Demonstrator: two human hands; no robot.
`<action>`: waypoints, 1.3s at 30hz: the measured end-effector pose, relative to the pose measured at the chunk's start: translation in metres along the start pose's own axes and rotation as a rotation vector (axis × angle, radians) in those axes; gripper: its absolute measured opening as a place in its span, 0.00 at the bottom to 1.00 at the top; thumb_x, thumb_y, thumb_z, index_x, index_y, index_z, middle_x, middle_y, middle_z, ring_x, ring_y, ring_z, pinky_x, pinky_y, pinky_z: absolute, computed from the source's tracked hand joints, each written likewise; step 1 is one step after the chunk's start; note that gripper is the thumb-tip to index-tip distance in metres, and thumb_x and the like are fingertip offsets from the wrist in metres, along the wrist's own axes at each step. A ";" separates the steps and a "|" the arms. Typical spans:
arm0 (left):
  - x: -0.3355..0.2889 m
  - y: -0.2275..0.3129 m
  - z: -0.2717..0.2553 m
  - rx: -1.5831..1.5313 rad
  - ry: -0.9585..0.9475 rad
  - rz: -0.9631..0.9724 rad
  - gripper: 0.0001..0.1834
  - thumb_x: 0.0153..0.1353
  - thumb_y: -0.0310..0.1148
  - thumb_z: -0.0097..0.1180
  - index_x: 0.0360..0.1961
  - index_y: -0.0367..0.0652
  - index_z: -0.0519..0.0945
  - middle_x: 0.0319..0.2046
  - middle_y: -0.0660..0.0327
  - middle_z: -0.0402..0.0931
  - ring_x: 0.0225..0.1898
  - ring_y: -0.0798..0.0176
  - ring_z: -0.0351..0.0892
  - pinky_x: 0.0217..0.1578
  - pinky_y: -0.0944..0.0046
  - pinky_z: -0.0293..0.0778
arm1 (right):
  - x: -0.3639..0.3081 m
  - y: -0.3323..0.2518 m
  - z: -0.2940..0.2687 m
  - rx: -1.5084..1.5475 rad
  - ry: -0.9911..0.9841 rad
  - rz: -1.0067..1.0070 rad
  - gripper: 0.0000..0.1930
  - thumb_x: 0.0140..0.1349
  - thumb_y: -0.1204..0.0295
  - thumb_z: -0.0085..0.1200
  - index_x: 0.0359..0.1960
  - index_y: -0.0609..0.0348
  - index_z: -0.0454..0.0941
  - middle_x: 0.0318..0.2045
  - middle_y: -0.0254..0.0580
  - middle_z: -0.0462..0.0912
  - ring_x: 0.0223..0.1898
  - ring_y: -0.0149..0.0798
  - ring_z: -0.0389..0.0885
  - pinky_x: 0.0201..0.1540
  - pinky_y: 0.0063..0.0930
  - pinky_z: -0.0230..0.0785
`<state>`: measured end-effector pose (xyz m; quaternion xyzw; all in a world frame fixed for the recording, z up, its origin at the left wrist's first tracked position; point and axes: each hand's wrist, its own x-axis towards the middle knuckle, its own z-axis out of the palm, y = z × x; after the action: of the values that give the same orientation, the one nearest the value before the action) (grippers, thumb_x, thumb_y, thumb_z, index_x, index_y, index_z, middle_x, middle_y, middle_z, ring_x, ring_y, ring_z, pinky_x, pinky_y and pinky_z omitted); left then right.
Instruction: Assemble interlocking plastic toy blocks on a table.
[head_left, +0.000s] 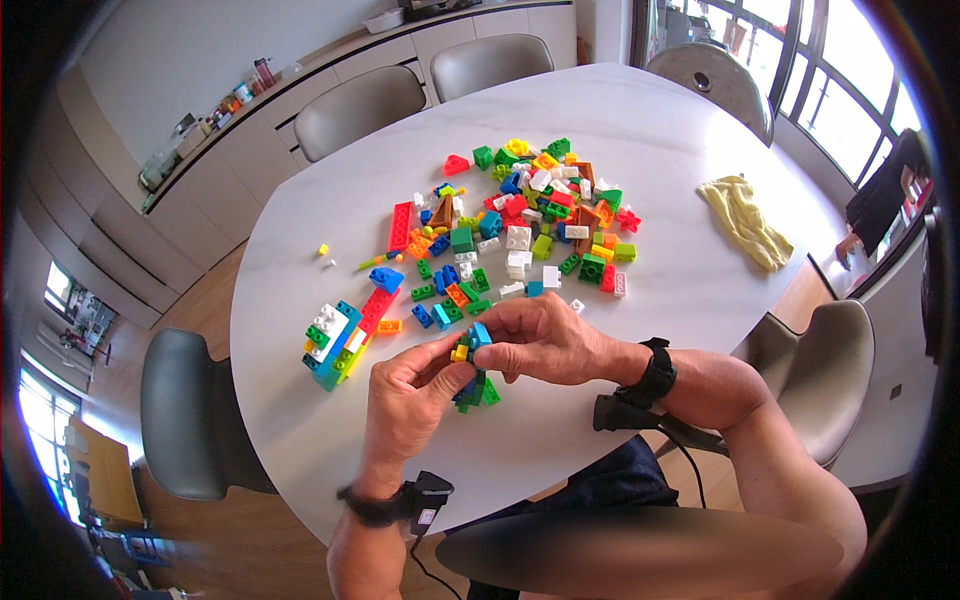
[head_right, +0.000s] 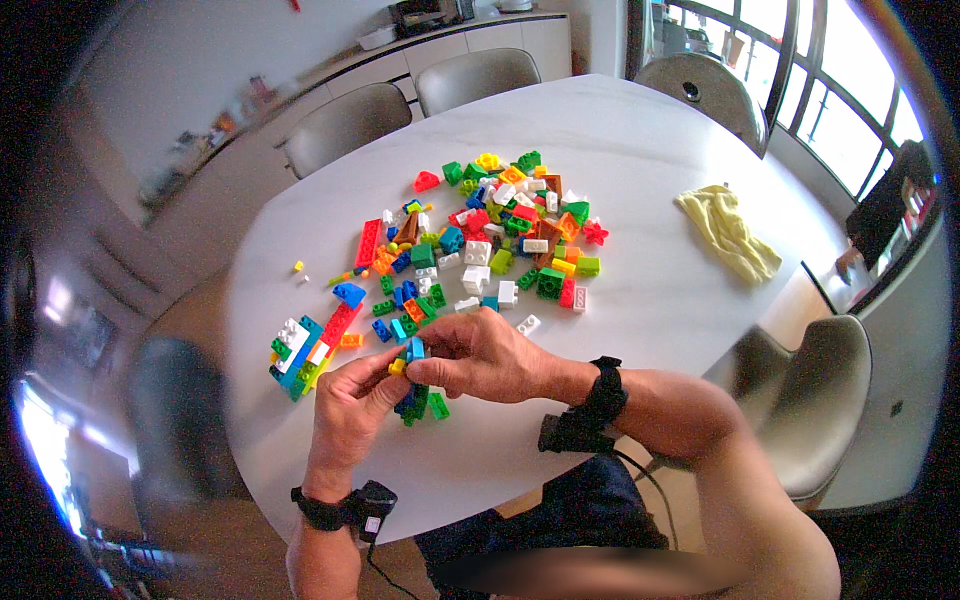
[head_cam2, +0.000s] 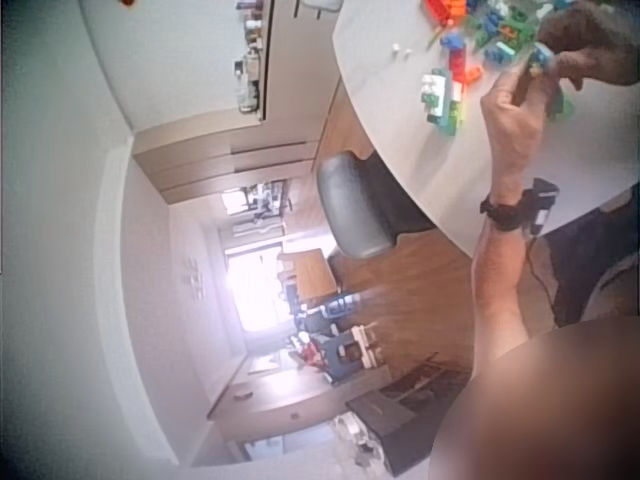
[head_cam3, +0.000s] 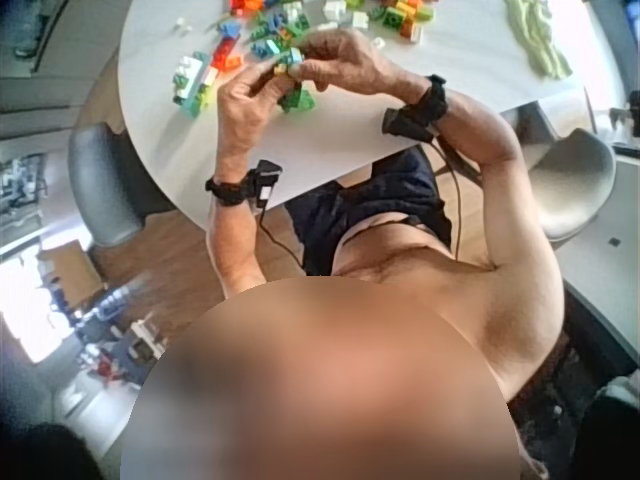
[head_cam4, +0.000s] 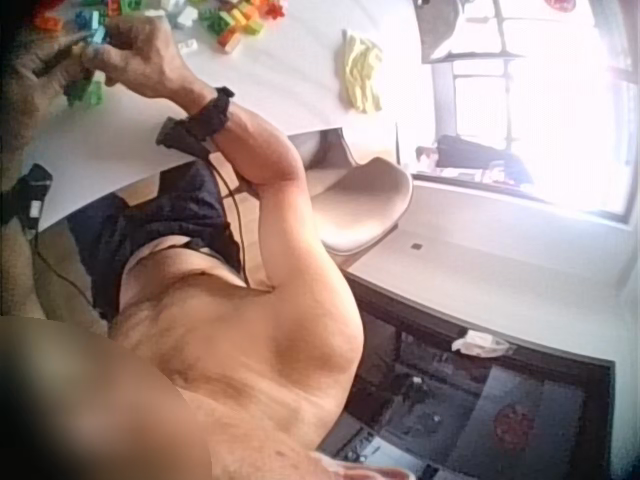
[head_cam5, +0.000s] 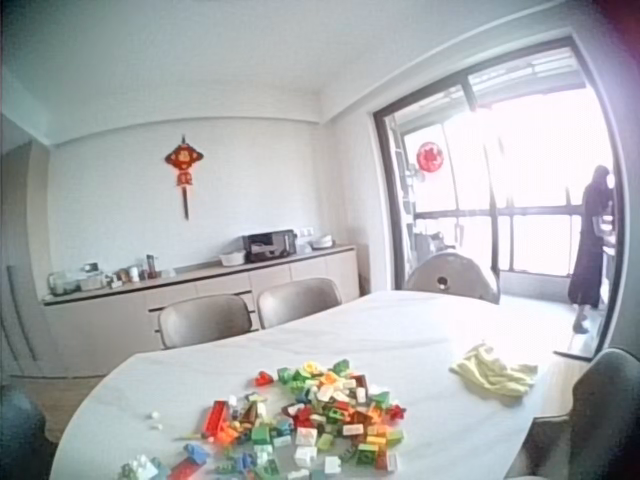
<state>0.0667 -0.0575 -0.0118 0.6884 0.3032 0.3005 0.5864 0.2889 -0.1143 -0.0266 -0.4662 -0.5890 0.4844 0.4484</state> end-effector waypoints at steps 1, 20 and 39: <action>0.001 -0.001 0.000 -0.003 0.000 -0.009 0.22 0.67 0.34 0.69 0.59 0.34 0.83 0.43 0.59 0.88 0.45 0.72 0.84 0.47 0.69 0.81 | 0.000 0.000 -0.001 0.000 0.002 0.001 0.20 0.71 0.58 0.64 0.46 0.67 0.81 0.31 0.37 0.85 0.30 0.26 0.82 0.32 0.25 0.78; 0.006 -0.015 -0.001 -0.412 0.100 -0.091 0.18 0.76 0.37 0.53 0.63 0.46 0.70 0.44 0.59 0.79 0.37 0.64 0.85 0.39 0.62 0.84 | 0.006 0.001 -0.009 0.374 0.016 0.202 0.25 0.76 0.50 0.55 0.43 0.68 0.77 0.30 0.36 0.78 0.26 0.31 0.82 0.27 0.27 0.79; 0.006 -0.014 0.005 -0.059 0.075 -0.067 0.21 0.67 0.31 0.67 0.58 0.42 0.78 0.33 0.67 0.80 0.29 0.76 0.78 0.31 0.73 0.77 | 0.005 -0.008 -0.008 0.224 -0.103 0.214 0.14 0.73 0.66 0.55 0.46 0.67 0.81 0.24 0.30 0.76 0.21 0.23 0.74 0.21 0.22 0.66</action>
<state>0.0737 -0.0544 -0.0257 0.6484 0.3389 0.3152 0.6045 0.2949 -0.1089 -0.0169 -0.4478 -0.5004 0.6155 0.4126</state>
